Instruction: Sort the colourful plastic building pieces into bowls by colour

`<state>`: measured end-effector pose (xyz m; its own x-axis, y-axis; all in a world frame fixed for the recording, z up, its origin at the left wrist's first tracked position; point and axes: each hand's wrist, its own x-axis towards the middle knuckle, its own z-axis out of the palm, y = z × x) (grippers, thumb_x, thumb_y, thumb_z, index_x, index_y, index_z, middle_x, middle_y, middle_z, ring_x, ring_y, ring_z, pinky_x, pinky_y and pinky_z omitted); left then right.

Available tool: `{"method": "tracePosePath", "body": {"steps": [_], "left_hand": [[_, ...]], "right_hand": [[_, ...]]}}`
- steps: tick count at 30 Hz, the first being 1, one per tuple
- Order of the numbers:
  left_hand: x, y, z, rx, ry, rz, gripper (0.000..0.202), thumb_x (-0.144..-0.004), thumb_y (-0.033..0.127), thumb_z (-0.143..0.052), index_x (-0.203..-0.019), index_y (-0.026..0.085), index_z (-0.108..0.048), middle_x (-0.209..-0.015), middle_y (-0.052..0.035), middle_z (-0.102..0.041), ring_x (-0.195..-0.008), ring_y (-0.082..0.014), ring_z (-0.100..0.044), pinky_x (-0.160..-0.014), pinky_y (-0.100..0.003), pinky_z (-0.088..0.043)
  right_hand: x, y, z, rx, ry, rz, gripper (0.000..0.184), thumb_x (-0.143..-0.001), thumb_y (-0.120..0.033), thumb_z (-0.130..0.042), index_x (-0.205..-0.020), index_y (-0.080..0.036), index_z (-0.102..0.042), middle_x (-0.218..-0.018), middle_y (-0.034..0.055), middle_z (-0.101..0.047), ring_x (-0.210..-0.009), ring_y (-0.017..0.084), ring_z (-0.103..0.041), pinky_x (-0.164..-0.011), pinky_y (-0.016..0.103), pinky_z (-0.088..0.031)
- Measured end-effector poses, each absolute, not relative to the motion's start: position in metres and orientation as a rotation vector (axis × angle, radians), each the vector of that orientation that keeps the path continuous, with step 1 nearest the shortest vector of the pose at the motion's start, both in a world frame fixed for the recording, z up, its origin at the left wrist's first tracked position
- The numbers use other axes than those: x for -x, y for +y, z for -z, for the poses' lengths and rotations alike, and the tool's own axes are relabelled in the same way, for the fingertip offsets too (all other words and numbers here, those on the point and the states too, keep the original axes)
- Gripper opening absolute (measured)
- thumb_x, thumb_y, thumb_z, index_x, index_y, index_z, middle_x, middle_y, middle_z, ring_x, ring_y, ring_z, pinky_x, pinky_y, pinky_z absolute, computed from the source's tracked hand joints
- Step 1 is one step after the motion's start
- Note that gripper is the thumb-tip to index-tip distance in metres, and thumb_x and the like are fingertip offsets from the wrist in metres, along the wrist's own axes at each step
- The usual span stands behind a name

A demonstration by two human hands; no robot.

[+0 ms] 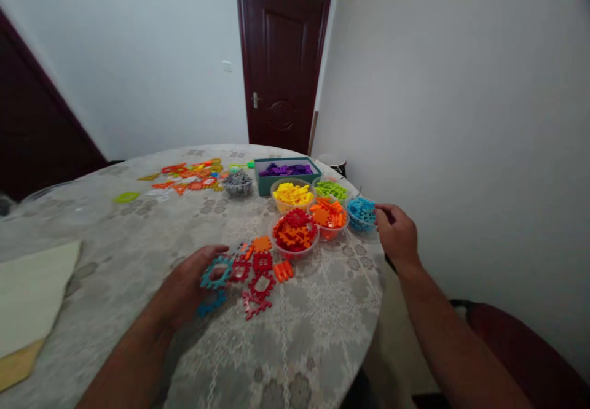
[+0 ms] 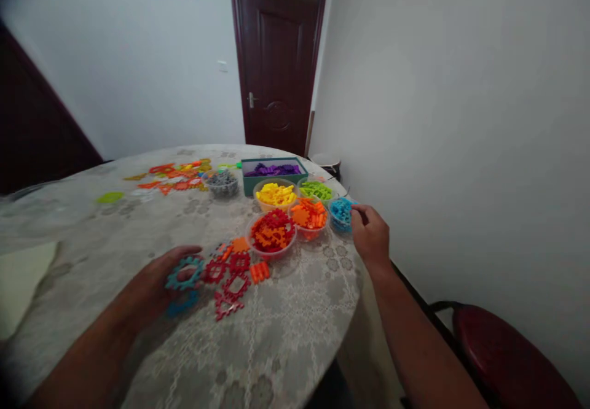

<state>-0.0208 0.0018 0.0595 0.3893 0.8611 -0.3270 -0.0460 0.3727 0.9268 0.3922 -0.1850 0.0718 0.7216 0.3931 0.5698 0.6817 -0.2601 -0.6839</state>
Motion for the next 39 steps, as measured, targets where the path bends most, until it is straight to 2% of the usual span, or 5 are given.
{"method": "tracePosePath", "body": {"steps": [10, 17, 24, 30, 39], "left_hand": [[0.004, -0.039, -0.068, -1.268, 0.748, -0.502, 0.058, -0.09, 0.059, -0.073, -0.134, 0.022, -0.064, -0.118, -0.0098, -0.071, -0.091, -0.0187, -0.069, -0.076, -0.03, -0.054], [0.046, -0.05, -0.064, -1.639, 0.965, -0.589, 0.057, -0.095, 0.064, -0.061, -0.133, 0.021, -0.062, -0.114, -0.0104, -0.07, -0.091, -0.0233, -0.071, -0.075, -0.037, -0.059], [0.079, -0.035, -0.032, -2.335, 1.253, -0.456, 0.066, -0.076, 0.037, -0.085, -0.137, 0.023, -0.064, -0.137, -0.0143, -0.065, -0.128, -0.0346, -0.06, -0.107, -0.048, -0.05], [0.069, -0.034, -0.02, -2.503, 1.316, -0.338, 0.036, -0.082, 0.033, -0.08, -0.113, 0.019, -0.069, -0.117, -0.0125, -0.069, -0.11, -0.0304, -0.065, -0.095, -0.041, -0.052], [0.032, -0.057, -0.034, -2.462, 0.926, -0.614, 0.05, -0.086, 0.025, -0.071, -0.133, 0.021, -0.055, -0.119, -0.009, -0.07, -0.099, -0.0225, -0.07, -0.087, -0.035, -0.056]], "right_hand": [[-0.177, -0.166, -0.058, 1.446, -1.434, -0.76, 0.045, -0.099, -0.034, -0.061, -0.143, -0.026, -0.063, -0.122, 0.0067, -0.075, -0.083, 0.018, -0.07, -0.08, 0.035, -0.057], [-0.167, -0.157, -0.023, 1.393, -1.384, -0.83, 0.025, -0.1, -0.036, -0.06, -0.114, -0.022, -0.075, -0.109, 0.0071, -0.078, -0.097, 0.023, -0.072, -0.089, 0.035, -0.054], [-0.177, -0.155, -0.012, 1.514, -1.455, -0.627, 0.025, -0.099, -0.034, -0.056, -0.112, -0.021, -0.074, -0.108, 0.0085, -0.076, -0.101, 0.025, -0.069, -0.092, 0.037, -0.051], [-0.173, -0.155, -0.012, 1.494, -1.466, -0.638, 0.022, -0.098, -0.031, -0.055, -0.107, -0.022, -0.073, -0.105, 0.0073, -0.075, -0.097, 0.024, -0.068, -0.088, 0.035, -0.05], [-0.168, -0.148, -0.004, 1.33, -1.021, -1.025, 0.029, -0.099, -0.049, -0.057, -0.1, -0.021, -0.064, -0.072, -0.0016, -0.065, -0.059, 0.015, -0.06, -0.055, 0.027, -0.047]]}}
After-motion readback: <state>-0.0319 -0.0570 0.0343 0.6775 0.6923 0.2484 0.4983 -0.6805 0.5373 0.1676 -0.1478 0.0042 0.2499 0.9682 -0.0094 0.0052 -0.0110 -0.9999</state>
